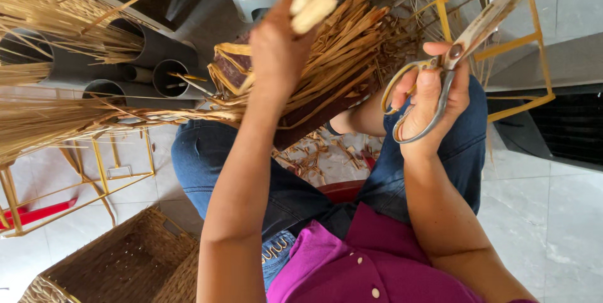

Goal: The person sits on a low stool and trims dried plant stalks with scissors, cutting off ends and splitting pieces, then sorts the cut pieces and gathers a bundle of stalks across their lap. Cut scraps fall onto the floor and a board beside them.

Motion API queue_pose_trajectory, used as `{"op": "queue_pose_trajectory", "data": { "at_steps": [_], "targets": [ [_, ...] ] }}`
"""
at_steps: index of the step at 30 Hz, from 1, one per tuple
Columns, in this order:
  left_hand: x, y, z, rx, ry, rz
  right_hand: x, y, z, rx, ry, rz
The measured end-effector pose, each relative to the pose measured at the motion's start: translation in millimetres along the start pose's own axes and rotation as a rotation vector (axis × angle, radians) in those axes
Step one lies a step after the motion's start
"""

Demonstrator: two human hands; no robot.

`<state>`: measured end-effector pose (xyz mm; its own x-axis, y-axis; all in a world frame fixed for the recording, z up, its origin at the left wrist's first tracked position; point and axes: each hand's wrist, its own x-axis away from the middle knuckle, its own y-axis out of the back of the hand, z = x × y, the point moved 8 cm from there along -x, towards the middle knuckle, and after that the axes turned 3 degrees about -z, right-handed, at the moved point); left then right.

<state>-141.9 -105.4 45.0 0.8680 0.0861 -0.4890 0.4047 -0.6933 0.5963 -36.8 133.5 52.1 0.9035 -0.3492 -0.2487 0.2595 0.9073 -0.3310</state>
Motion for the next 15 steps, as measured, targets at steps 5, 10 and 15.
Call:
{"op": "queue_pose_trajectory", "data": {
  "at_steps": [5,10,15],
  "targets": [
    [36.2,-103.9,28.0,-0.074,0.005,0.205,2.5,4.3,1.2,0.003,-0.026,-0.022],
    [67.2,-158.8,69.4,-0.288,0.11,0.5,1.8,4.9,-4.8,-0.041,-0.033,-0.027],
    [46.2,-117.1,64.7,-0.113,0.135,0.331,2.8,6.3,-9.2,-0.037,-0.049,-0.019]
  ]
}}
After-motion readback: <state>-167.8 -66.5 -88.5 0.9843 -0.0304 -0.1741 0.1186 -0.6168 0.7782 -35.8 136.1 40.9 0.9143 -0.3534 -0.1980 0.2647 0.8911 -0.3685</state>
